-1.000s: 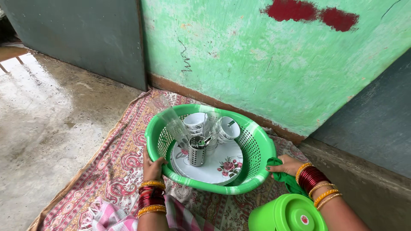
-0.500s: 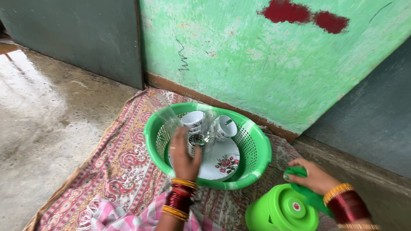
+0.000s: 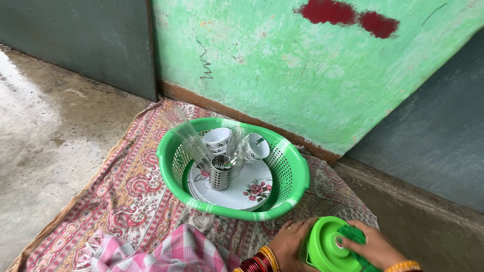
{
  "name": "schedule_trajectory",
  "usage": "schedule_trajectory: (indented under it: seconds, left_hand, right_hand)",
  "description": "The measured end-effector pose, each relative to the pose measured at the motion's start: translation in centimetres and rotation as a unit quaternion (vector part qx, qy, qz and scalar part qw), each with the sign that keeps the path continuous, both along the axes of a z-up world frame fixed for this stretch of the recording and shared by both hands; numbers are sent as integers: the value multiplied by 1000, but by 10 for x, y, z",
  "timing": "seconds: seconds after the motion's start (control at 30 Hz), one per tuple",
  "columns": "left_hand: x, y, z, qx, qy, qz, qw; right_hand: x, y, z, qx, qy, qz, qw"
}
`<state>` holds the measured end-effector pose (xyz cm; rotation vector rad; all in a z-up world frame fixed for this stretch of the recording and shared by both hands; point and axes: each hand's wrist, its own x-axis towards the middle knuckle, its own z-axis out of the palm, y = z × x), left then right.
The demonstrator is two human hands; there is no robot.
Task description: The person wipes plates, bowls, glasses, a cutlery holder, and a pitcher with a cloth and arranges them inside a basket.
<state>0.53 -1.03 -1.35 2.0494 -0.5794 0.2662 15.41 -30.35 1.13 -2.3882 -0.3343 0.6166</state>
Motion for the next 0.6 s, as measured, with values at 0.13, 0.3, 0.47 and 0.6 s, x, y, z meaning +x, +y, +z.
schedule_trajectory:
  seconds: [0.13, 0.3, 0.47, 0.6]
  left_hand:
    - [3, -4, -14, 13, 82, -2, 997]
    - [-1, -2, -21, -82, 40, -42, 995]
    - [-12, 5, 13, -100, -11, -41, 994]
    - [-22, 20, 68, -167, -86, -25, 982]
  right_hand:
    - [-17, -19, -39, 52, -38, 80, 995]
    - [-23, -28, -61, 98, -91, 195, 972]
    - [-44, -31, -52, 106, -250, 165, 948]
    - [-37, -31, -36, 271, -311, 142, 900]
